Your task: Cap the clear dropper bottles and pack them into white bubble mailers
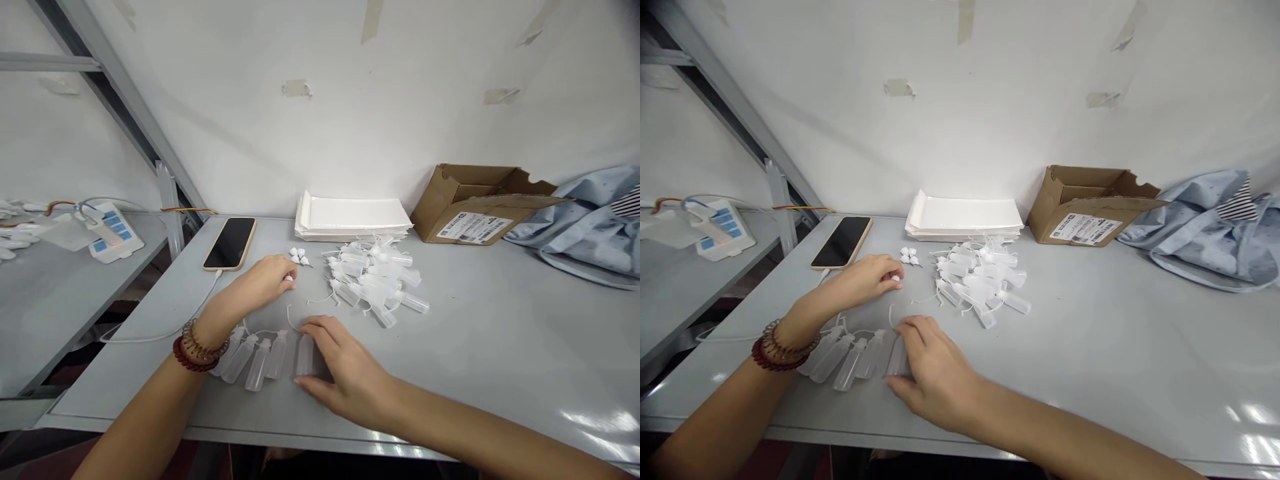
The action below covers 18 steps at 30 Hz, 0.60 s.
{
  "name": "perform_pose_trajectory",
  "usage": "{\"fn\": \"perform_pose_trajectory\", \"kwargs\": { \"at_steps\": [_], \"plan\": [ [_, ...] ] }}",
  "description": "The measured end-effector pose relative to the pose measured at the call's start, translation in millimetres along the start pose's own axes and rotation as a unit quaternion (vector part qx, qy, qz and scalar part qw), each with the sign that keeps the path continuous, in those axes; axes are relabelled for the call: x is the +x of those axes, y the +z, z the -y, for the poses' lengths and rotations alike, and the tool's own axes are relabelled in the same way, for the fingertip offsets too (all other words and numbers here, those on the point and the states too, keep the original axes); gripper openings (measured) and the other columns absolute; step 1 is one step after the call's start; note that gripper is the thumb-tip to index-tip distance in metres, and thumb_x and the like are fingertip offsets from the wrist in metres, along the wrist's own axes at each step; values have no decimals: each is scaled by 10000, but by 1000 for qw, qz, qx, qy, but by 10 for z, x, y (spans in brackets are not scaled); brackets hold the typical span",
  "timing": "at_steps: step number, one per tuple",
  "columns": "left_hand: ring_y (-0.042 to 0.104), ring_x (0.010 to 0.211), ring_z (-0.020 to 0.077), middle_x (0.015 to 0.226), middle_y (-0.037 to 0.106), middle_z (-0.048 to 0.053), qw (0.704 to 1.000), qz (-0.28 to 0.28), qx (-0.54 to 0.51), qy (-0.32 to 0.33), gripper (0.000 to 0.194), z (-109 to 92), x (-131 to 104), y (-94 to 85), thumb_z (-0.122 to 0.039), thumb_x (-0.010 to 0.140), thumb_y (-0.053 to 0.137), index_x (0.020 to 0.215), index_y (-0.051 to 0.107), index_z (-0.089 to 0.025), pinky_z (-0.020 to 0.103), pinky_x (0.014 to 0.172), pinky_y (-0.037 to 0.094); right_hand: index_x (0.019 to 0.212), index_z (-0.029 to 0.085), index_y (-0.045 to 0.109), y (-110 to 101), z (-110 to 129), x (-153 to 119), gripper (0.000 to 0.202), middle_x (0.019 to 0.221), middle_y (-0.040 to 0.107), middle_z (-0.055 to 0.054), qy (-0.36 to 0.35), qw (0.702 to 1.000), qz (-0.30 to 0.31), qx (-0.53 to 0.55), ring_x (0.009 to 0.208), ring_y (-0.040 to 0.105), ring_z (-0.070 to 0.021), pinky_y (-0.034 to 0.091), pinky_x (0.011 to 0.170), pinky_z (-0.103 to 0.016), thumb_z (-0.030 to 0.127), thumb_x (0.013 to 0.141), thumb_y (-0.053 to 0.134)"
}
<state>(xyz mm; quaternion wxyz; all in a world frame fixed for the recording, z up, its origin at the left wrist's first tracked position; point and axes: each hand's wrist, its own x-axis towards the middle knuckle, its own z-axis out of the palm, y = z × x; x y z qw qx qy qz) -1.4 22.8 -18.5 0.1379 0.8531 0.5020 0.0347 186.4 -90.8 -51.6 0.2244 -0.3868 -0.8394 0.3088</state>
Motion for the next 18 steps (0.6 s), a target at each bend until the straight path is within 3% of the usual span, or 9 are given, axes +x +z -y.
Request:
{"fn": "perform_pose_trajectory", "kwargs": {
  "at_steps": [7,13,15,18],
  "plan": [
    [608,795,250,793,655,79,999,-12,-34,4,174,-27,-21,13,-237,798,487,795,648,-171,329,682,434,1254,181,459,-287,-240,-72,509,1289,516,-130,-19,999,-27,1,1214,493,-247,437,1014,-470,137,769,603],
    [659,760,184,816,690,32,991,-25,-132,6,141,-234,-96,-66,-222,785,496,803,630,-182,271,681,506,1270,235,436,-306,-332,-95,508,1299,506,-112,-68,994,-90,12,1201,514,-222,495,949,-434,116,798,578],
    [678,796,182,851,700,27,975,-41,-219,-12,111,-318,-124,-81,-239,782,524,793,619,-183,269,708,530,1266,225,434,-291,-325,-101,503,1293,490,-125,-82,990,-111,10,1189,510,-222,514,921,-412,113,799,584],
    [687,860,213,869,702,39,925,-90,-365,-58,80,-418,-160,-98,-254,749,607,756,595,-175,309,757,548,1240,232,445,-290,-297,-109,492,1248,467,-122,-77,988,-135,11,1053,551,-203,554,819,-373,122,790,609]
  ]
}}
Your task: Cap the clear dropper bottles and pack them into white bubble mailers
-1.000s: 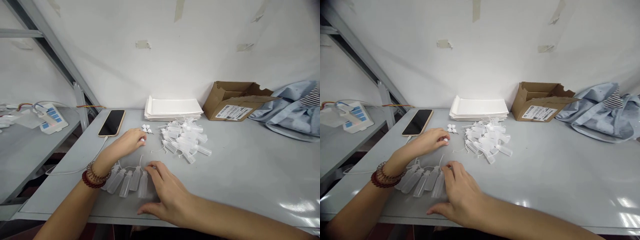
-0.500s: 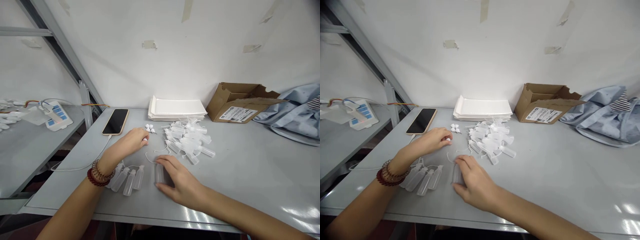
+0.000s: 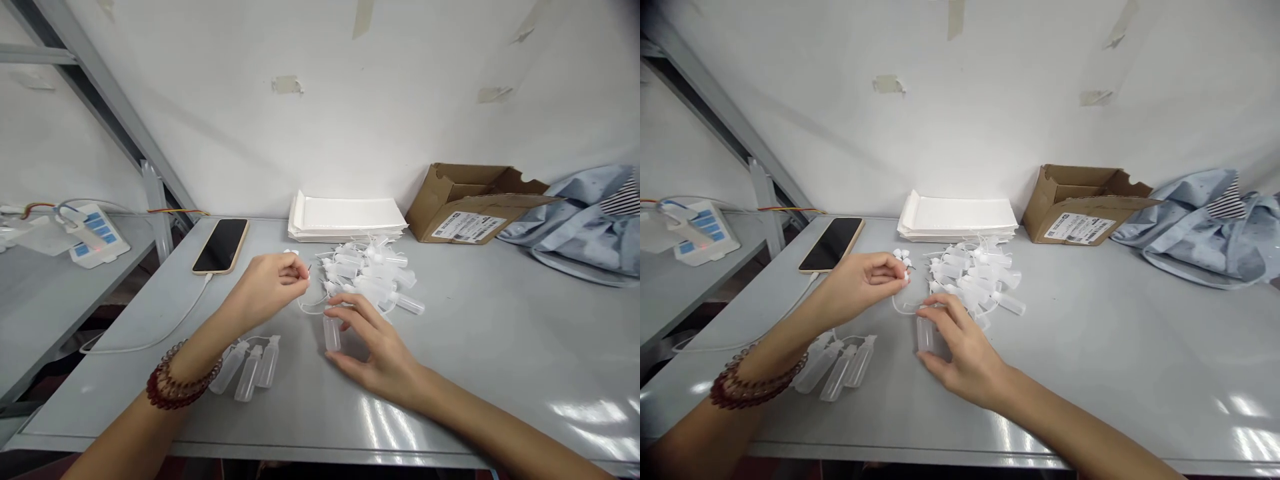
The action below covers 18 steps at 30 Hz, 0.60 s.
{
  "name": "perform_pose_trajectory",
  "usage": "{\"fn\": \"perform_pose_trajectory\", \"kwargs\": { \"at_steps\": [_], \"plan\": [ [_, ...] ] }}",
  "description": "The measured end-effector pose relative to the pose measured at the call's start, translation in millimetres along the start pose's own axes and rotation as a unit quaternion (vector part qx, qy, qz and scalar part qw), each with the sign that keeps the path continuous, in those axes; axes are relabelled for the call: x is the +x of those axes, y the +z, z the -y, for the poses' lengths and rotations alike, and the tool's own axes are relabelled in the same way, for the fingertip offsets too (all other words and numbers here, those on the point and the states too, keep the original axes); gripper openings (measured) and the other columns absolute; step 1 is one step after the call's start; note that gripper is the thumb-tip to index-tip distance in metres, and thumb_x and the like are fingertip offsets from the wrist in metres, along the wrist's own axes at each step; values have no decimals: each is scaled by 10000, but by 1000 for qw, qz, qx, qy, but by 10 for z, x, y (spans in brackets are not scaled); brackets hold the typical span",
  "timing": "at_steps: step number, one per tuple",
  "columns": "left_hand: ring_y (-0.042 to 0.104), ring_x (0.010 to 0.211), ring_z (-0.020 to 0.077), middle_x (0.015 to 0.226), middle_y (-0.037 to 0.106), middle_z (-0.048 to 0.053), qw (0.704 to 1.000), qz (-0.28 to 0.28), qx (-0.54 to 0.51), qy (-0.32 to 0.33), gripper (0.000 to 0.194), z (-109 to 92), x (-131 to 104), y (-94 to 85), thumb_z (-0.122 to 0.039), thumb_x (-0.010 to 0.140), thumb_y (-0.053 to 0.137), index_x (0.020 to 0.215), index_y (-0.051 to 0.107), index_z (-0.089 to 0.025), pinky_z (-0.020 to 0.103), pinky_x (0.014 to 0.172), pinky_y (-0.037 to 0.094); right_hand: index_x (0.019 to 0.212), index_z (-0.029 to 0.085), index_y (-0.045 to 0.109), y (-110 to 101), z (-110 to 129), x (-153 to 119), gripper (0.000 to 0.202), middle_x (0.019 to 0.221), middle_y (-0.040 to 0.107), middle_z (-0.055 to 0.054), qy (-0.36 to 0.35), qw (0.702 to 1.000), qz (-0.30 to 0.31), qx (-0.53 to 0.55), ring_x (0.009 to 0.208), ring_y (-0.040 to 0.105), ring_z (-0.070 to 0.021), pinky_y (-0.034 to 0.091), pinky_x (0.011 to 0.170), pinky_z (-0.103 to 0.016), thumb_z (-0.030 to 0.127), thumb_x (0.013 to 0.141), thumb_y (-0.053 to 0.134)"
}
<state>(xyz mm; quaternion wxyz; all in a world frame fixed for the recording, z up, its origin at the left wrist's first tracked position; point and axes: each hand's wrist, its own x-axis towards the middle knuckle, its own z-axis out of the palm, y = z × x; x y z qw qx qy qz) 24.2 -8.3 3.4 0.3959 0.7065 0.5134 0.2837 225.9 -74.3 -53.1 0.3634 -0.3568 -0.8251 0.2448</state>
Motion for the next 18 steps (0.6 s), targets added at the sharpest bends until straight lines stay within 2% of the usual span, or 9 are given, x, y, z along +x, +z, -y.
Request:
{"fn": "perform_pose_trajectory", "kwargs": {
  "at_steps": [3,5,8,12,18],
  "plan": [
    [679,927,217,930,691,45,994,-49,-98,-5,148,-65,-32,9,-271,740,669,773,563,-174,318,800,542,1225,246,458,-22,31,6,482,1188,443,-102,13,1000,-20,5,928,554,-170,561,767,-353,113,787,611],
    [670,954,210,966,682,41,987,-52,-153,8,185,-96,-44,1,-284,741,692,795,551,-177,328,838,531,1227,253,460,-37,44,12,481,1145,439,-90,6,1000,-29,10,940,542,-171,560,760,-344,108,792,606],
    [661,937,195,934,682,35,979,-3,-201,11,214,-113,-52,-1,-286,720,723,814,563,-179,347,872,517,1233,263,456,-48,51,17,470,1121,442,-84,-13,999,-32,6,985,538,-185,556,775,-351,117,809,597],
    [634,871,173,865,660,25,976,64,-206,-39,218,-100,-56,38,-263,677,750,799,591,-176,339,836,511,1251,260,441,-47,52,15,466,1135,441,-95,-40,999,-36,-6,1021,548,-197,535,844,-385,120,829,582],
    [608,806,126,826,647,-3,955,121,-258,-84,204,-116,-71,85,-199,671,751,798,593,-174,267,763,487,1280,266,418,-33,29,1,484,1159,423,-106,-67,997,-42,-20,1065,549,-203,528,865,-382,94,846,547]
  ]
}}
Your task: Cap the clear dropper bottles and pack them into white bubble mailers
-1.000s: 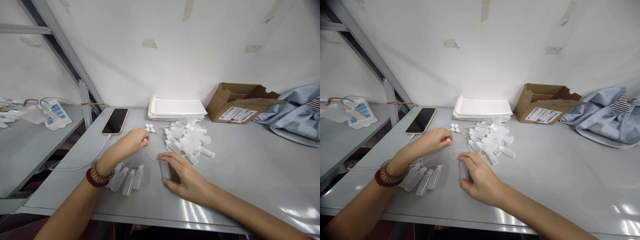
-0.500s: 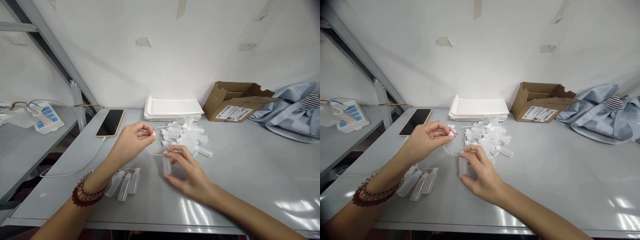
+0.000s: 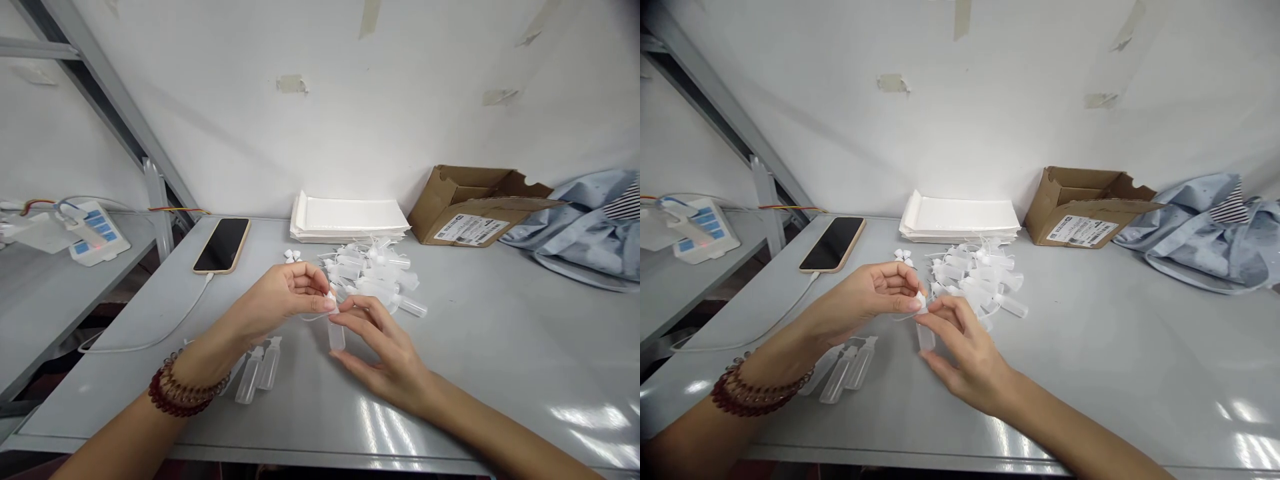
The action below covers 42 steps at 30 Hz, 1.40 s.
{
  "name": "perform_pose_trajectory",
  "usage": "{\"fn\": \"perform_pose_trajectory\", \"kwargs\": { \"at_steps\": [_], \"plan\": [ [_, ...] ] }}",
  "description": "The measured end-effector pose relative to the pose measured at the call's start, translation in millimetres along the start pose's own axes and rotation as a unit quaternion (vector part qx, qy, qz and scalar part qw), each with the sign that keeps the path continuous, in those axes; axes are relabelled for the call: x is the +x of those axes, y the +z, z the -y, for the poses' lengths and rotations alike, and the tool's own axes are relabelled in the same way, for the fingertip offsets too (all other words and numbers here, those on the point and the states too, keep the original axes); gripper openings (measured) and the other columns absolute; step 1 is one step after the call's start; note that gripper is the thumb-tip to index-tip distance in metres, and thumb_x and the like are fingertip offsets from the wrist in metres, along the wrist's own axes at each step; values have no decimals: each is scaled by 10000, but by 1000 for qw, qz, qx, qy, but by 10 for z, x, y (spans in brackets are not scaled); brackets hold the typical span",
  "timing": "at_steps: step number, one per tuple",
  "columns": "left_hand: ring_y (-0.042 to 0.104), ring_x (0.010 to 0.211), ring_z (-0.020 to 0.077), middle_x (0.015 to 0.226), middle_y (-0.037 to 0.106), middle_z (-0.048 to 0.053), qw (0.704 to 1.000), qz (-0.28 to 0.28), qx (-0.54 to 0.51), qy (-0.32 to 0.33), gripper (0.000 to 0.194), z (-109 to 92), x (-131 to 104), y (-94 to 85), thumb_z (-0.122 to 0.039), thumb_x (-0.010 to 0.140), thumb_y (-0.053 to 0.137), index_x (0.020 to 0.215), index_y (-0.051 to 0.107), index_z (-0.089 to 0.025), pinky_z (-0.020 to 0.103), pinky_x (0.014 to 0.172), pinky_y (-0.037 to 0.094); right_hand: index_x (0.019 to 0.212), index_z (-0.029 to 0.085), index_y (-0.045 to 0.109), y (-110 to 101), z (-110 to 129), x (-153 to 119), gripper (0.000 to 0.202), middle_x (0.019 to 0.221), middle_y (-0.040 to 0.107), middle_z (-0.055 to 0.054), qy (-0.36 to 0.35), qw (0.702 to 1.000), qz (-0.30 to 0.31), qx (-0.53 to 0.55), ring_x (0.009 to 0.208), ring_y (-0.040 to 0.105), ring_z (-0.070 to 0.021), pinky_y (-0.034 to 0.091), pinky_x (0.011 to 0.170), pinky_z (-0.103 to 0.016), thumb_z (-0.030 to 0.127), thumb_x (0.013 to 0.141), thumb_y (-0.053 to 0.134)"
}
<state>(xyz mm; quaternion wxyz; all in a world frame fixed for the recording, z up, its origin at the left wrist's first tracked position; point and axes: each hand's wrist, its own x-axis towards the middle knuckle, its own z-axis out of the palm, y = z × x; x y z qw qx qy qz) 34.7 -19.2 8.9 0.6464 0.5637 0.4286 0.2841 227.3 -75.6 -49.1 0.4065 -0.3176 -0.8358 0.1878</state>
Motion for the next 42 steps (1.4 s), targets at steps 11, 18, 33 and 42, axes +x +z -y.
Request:
{"fn": "perform_pose_trajectory", "kwargs": {
  "at_steps": [11,18,33,42],
  "plan": [
    [621,816,121,868,673,3,995,91,20,-27,198,-49,-2,-100,-141,682,742,853,651,-180,251,765,505,1262,246,460,-19,22,-35,460,1145,554,-83,23,997,38,67,940,594,-156,553,788,-301,129,839,595],
    [634,804,112,894,700,4,990,133,34,-28,195,-60,-8,-173,-110,693,737,867,675,-173,233,767,514,1116,235,482,35,71,-44,430,1027,589,-28,185,933,31,308,905,630,-139,547,850,-335,126,758,693],
    [591,698,102,707,669,-19,992,49,110,-18,101,-38,22,-56,-267,714,750,750,706,-184,200,653,470,1008,175,550,-30,134,80,224,917,705,-29,359,808,31,467,879,685,-137,507,887,-330,233,820,659],
    [527,620,101,656,614,-20,973,139,183,-16,180,-57,-13,-84,-352,818,635,863,723,-201,206,579,438,995,134,588,-46,110,62,187,865,677,-42,350,796,52,492,745,675,-124,537,740,-295,246,849,623]
  ]
}}
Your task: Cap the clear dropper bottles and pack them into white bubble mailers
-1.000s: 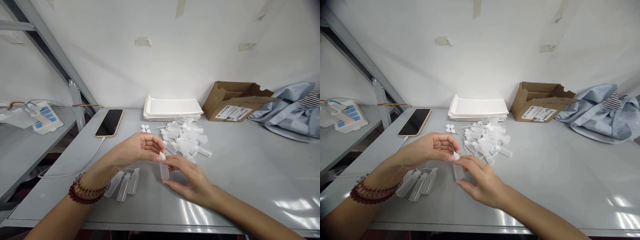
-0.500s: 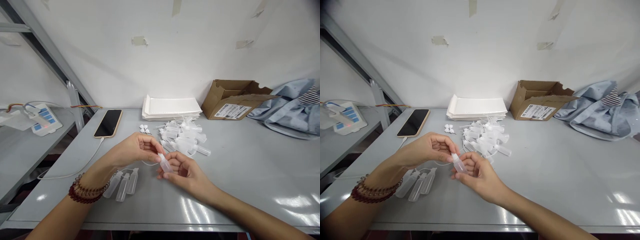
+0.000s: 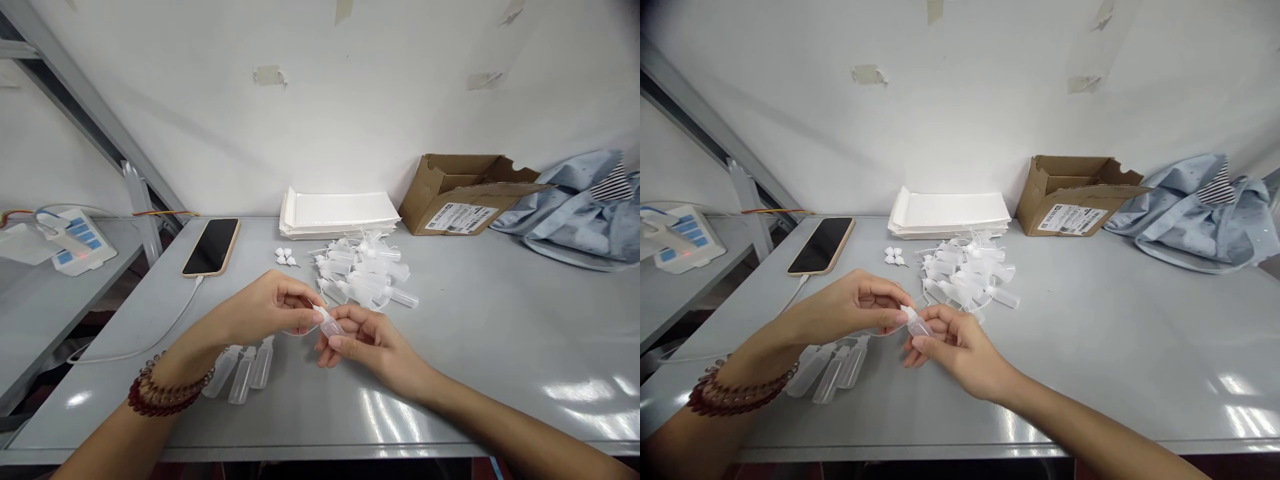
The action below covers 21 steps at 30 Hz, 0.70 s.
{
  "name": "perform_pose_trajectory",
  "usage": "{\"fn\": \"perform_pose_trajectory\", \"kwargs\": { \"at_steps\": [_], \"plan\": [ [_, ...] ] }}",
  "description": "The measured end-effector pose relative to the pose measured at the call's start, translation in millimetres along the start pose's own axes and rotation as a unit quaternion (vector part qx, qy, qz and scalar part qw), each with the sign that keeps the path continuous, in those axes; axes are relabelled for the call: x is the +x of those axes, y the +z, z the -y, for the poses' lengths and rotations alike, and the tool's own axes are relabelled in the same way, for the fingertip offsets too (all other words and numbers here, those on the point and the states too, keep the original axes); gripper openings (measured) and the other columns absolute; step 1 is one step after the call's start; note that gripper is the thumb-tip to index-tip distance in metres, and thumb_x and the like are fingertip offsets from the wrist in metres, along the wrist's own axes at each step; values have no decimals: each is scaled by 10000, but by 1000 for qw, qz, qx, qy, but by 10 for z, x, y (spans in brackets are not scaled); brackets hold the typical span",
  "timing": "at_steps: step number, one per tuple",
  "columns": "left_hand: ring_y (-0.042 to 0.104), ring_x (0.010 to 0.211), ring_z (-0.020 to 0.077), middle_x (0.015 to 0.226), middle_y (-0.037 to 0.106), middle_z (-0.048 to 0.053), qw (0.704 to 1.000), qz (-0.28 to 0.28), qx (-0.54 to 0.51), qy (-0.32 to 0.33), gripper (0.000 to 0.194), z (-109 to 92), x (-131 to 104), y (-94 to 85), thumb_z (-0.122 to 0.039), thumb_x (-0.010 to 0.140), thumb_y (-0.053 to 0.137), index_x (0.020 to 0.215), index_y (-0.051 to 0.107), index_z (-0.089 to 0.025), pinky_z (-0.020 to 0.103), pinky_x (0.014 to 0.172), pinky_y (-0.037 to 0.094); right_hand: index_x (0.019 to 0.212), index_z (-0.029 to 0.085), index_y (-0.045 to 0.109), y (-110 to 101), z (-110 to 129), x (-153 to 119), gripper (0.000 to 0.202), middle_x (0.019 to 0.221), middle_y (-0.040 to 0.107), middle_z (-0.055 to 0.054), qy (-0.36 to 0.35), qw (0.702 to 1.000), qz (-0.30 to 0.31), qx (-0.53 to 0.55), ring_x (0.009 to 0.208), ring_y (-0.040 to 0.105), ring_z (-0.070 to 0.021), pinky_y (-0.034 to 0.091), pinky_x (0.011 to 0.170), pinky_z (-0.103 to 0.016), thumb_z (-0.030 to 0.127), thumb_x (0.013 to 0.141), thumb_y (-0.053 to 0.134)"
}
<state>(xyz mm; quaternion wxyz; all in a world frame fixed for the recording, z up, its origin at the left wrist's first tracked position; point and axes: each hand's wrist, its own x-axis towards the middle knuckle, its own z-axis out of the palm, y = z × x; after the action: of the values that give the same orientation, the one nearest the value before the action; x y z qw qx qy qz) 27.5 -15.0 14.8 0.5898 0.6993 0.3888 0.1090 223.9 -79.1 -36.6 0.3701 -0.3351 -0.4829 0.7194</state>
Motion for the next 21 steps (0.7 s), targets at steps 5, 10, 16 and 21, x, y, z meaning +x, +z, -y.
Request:
{"fn": "perform_pose_trajectory", "kwargs": {
  "at_steps": [5,10,16,21],
  "plan": [
    [555,720,113,816,646,-10,999,8,18,26,201,-20,-12,-16,-330,808,645,976,683,-226,199,623,448,999,135,599,-22,4,18,172,865,667,-41,-11,1000,23,7,747,671,-125,534,731,-293,246,868,600],
    [437,495,71,529,493,-55,999,-36,16,-30,295,-35,9,68,-377,846,575,651,572,-156,173,475,371,1033,138,600,-16,-14,18,198,871,667,-43,-23,999,5,-34,754,659,-117,520,734,-278,250,869,602],
    [523,581,96,598,580,-23,999,17,36,-7,229,-27,-16,18,-365,832,603,784,663,-149,182,528,402,1006,126,612,-16,-25,25,214,849,672,-53,11,1000,27,5,710,669,-125,529,683,-274,274,852,622],
    [489,590,100,633,566,-23,998,16,66,14,232,-37,-29,-5,-377,844,583,817,671,-165,194,525,376,1011,130,600,-29,-1,32,259,842,665,-53,18,999,45,13,650,664,-126,530,615,-266,334,853,610]
  ]
}}
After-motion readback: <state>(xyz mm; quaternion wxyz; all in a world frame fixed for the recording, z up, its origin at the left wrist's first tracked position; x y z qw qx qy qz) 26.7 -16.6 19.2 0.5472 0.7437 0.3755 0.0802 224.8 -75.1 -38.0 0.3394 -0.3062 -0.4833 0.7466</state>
